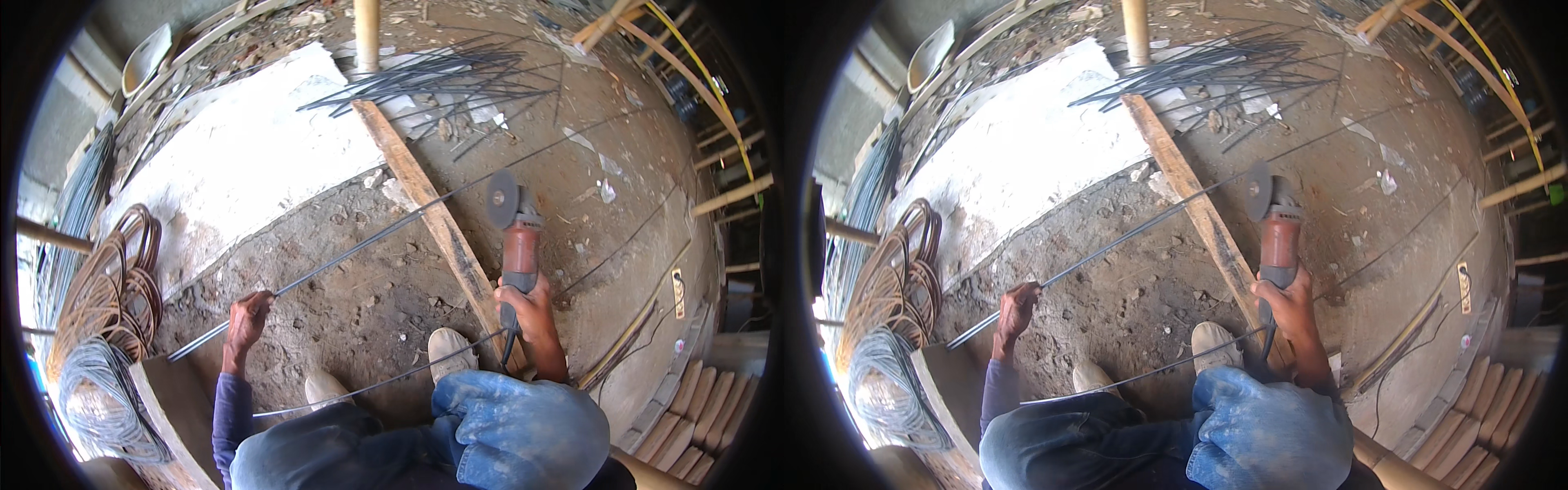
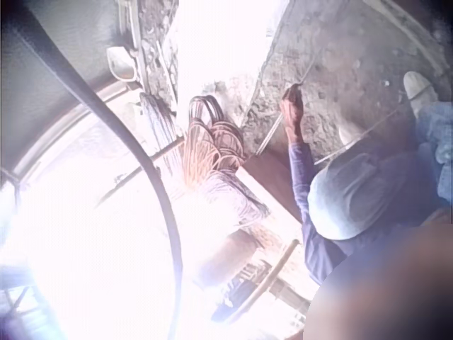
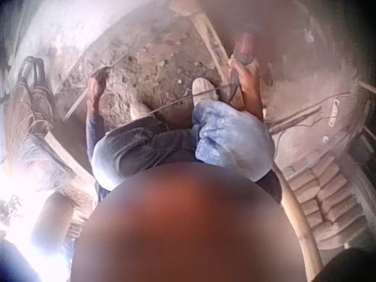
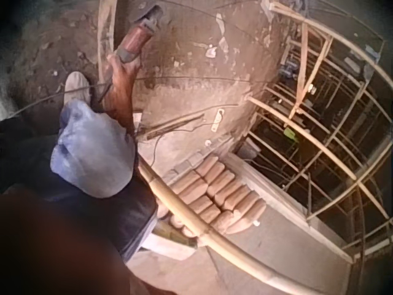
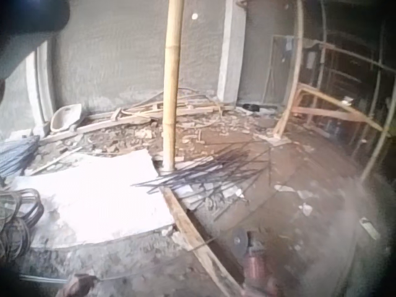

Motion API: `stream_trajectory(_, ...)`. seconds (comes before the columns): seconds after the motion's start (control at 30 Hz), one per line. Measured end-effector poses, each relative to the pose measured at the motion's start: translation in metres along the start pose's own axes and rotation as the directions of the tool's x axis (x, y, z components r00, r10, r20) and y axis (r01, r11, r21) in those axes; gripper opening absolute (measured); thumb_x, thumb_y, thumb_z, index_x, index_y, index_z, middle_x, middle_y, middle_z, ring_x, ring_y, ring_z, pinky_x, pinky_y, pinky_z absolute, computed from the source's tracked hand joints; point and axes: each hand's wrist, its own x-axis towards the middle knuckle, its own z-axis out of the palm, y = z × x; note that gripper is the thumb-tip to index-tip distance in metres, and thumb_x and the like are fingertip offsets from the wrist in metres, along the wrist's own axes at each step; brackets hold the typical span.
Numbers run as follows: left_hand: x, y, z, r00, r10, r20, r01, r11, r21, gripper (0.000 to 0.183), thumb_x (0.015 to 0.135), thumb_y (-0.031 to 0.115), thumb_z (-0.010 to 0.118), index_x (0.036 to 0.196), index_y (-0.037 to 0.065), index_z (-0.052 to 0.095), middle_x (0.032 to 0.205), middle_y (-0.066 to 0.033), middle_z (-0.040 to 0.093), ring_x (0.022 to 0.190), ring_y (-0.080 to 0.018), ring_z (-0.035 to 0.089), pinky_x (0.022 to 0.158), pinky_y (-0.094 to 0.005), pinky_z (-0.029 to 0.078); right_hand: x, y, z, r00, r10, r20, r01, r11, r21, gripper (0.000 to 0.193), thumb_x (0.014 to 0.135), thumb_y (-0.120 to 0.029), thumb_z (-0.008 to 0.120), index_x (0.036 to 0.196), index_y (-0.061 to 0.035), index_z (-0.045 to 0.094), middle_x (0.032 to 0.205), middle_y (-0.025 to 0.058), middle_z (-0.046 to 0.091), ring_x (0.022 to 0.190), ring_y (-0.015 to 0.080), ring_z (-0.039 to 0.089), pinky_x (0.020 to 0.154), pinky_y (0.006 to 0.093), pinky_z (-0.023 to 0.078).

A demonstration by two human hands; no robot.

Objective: The person measures and cuts metal rods using an angle grinder at a construction site. They repeatedly align rods against a wooden guide, cut them to length, and place the cut pieces aside.

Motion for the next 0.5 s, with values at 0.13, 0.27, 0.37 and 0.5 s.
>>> stream_trajectory(0.13,0.004,0.003,-0.001,0.999,-0.044,0.022,0.043,0.997,0.060,0.015,0.106,0.018,0.069,0.110,0.005,0.074,0.083,-0.0190,0.069,0.074,-0.0397,0.070,0.067,-0.0447,0.053,0.015,0.003,-0.013,0.991,0.015,0.137,0.002,0.992,-0.124,0.044,0.081,-0.004,0.080,0.120,-0.0014,0.060,0.095,0.0066,0.068,0.069,0.0144,0.067,0.060,0.0332,0.059)
stream_trajectory(0.27,0.013,0.002,-0.003,0.993,-0.089,0.072,0.083,0.993,0.081,0.030,0.111,0.030,0.064,0.096,0.004,0.067,0.075,-0.0195,0.061,0.070,-0.0421,0.063,0.065,-0.0471,0.049,0.032,0.007,-0.015,0.972,0.047,0.229,-0.016,0.991,-0.135,0.041,0.078,-0.005,0.081,0.114,-0.0015,0.061,0.083,0.0060,0.068,0.060,0.0146,0.065,0.055,0.0341,0.054)
stream_trajectory(0.37,0.016,0.000,-0.004,0.992,-0.098,0.084,0.093,0.994,0.058,0.036,0.112,0.033,0.062,0.092,0.004,0.063,0.074,-0.0200,0.059,0.069,-0.0431,0.062,0.065,-0.0478,0.048,0.044,0.009,-0.011,0.946,0.101,0.308,-0.063,0.989,-0.131,0.042,0.078,-0.006,0.082,0.116,-0.0017,0.063,0.082,0.0058,0.069,0.063,0.0147,0.067,0.057,0.0348,0.055)
stream_trajectory(0.5,0.016,-0.002,-0.003,0.993,-0.080,0.090,0.074,0.995,0.064,0.039,0.113,0.036,0.060,0.091,0.004,0.060,0.073,-0.0201,0.058,0.069,-0.0443,0.061,0.065,-0.0482,0.047,0.056,0.010,-0.009,0.925,0.132,0.356,-0.066,0.980,-0.190,0.043,0.078,-0.007,0.081,0.117,-0.0007,0.063,0.081,0.0054,0.068,0.066,0.0147,0.067,0.059,0.0351,0.055)
